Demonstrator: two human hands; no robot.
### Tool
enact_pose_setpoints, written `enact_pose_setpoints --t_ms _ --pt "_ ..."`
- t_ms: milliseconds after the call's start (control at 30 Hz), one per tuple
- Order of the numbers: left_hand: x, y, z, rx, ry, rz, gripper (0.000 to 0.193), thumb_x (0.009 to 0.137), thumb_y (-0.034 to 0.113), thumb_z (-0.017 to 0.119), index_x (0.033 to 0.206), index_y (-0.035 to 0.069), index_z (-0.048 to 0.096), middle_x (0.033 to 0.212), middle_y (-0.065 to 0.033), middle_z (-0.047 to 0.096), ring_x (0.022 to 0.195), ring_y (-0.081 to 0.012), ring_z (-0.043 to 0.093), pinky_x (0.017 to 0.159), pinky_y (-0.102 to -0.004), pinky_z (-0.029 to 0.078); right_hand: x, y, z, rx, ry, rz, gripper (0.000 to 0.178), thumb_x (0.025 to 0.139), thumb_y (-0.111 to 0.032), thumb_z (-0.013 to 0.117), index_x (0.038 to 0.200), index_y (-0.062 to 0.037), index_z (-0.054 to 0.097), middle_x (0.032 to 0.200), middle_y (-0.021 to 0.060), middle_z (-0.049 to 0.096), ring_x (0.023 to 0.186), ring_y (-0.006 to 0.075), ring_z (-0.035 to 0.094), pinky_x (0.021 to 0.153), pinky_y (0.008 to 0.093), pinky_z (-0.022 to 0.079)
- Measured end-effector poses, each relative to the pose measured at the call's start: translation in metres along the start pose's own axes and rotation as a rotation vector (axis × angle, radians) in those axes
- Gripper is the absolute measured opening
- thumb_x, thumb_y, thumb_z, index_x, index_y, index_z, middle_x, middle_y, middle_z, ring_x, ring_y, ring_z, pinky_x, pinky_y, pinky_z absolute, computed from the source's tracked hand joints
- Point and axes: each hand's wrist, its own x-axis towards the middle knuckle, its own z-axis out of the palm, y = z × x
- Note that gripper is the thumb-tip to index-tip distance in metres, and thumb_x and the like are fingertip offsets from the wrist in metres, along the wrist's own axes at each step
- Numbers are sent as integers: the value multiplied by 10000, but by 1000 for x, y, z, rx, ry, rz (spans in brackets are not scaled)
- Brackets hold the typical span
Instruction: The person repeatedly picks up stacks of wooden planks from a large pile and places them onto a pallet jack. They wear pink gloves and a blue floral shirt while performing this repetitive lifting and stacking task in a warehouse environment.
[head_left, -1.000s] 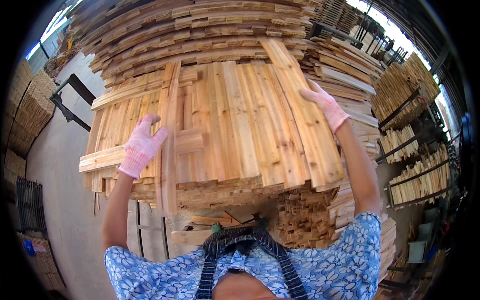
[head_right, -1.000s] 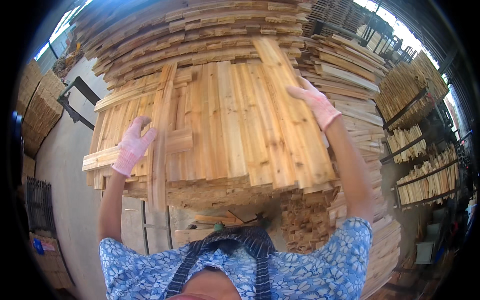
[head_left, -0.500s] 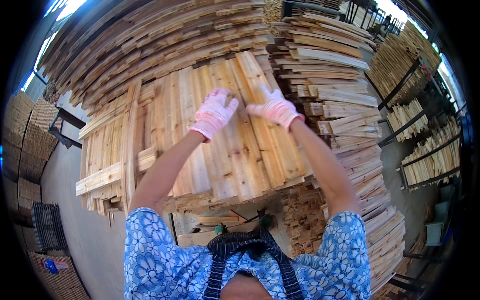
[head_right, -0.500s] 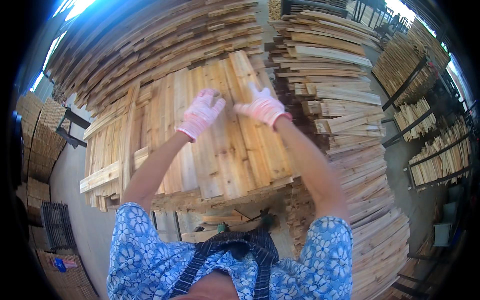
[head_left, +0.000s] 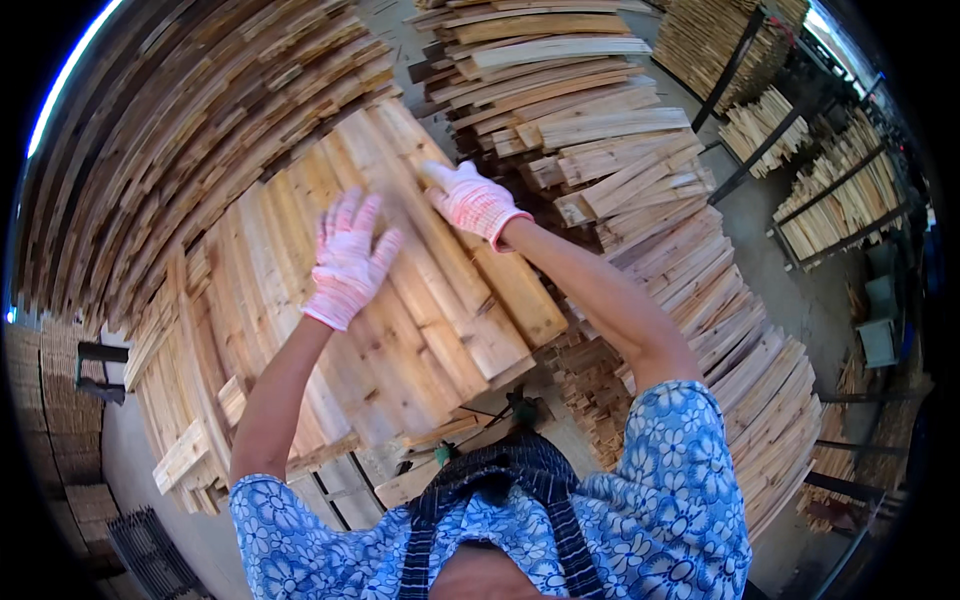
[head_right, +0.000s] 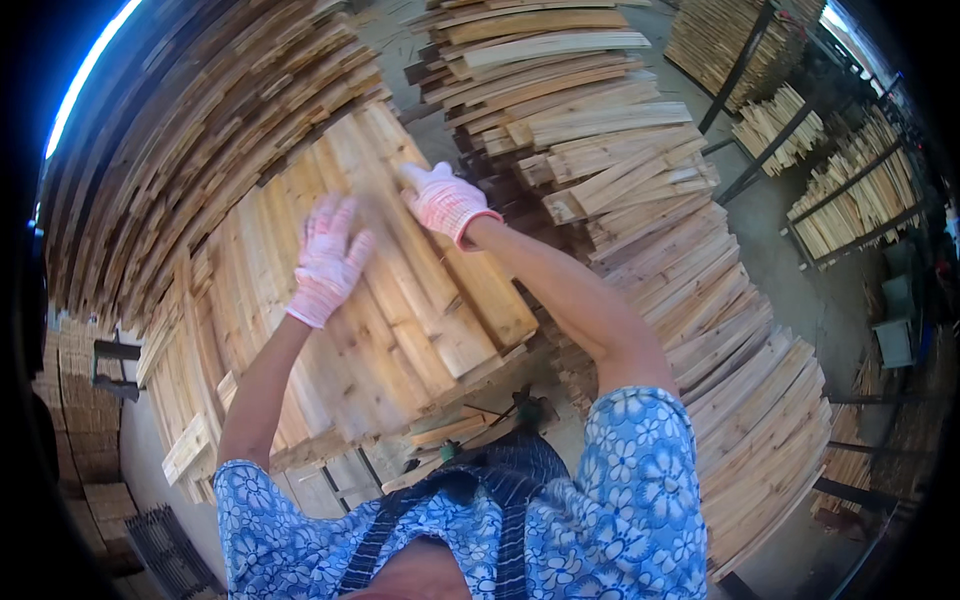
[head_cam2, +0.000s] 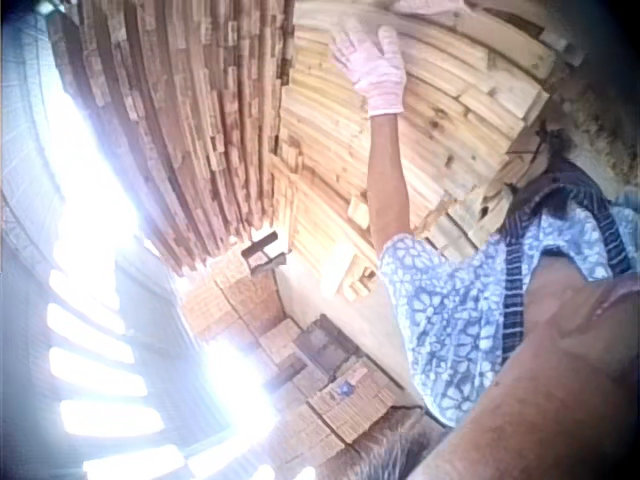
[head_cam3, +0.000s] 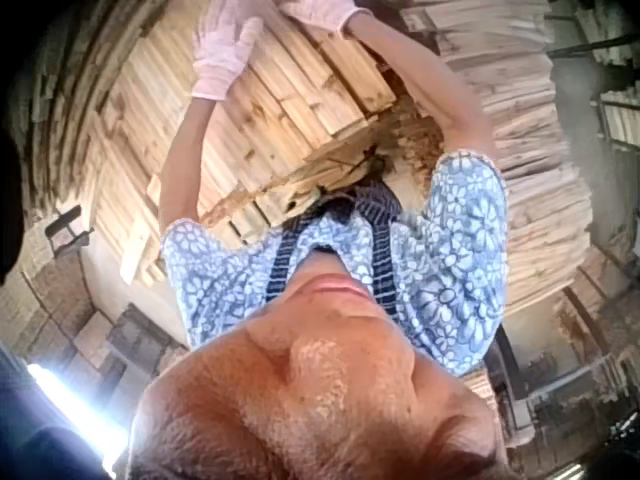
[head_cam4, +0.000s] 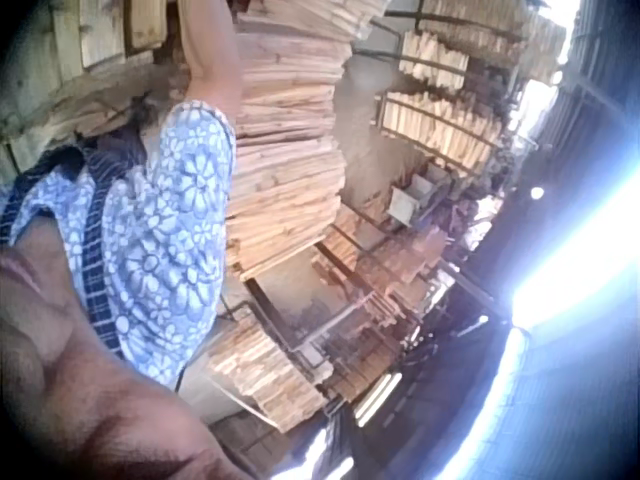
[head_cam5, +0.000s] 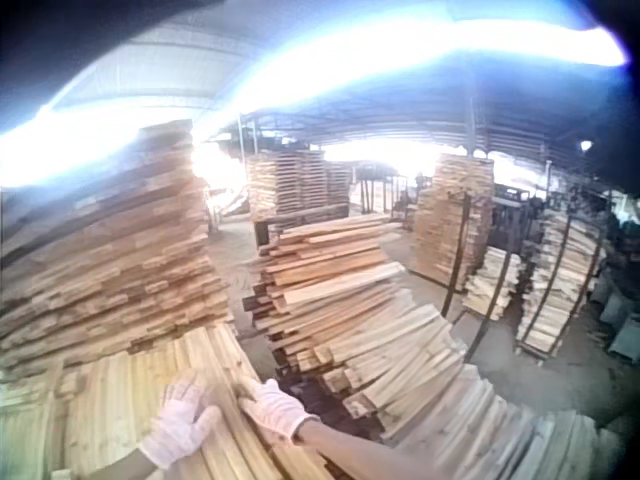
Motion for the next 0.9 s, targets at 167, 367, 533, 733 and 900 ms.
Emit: enact_pose_setpoints --t_ms 167,367,533,733,900 --pt "59 9 28 23 -218 47 640 975 514 588 1460 101 532 1590 -180 422 1477 -392 359 1234 -522 227 22 76 -2 183 329 -102 566 921 -423 658 1385 -103 606 1394 225 609 1276 386 573 1086 448 463" --pt "58 9 26 19 -255 45 632 960 491 618 1476 135 536 1607 -164 409 1501 -369 337 1246 -517 208 -20 252 -45 79 616 1160 1011 805 -595 728 1604 -182 266 1375 276 509 1162 419 609 992 516 501" --pt "60 7 26 -7 -295 27 627 957 487 623 1469 134 544 1595 -171 423 1500 -372 336 1241 -518 205 -3 272 -39 279 529 1328 1116 773 -515 769 1641 -153 169 1558 318 312 1325 457 527 1067 518 464" --pt "59 15 16 6 -266 -25 617 956 535 594 1424 134 573 1565 -171 455 1470 -380 369 1224 -526 238 -93 274 -37 235 741 872 835 842 -322 704 1552 -38 370 1333 257 585 1180 362 609 993 419 502" --pt "67 17 15 1 -342 -44 664 994 560 533 1520 158 476 1613 -164 396 1505 -388 322 1239 -525 231 -149 158 -49 717 608 404 783 872 -160 712 1577 -79 381 1486 248 471 1211 336 604 1058 455 492"
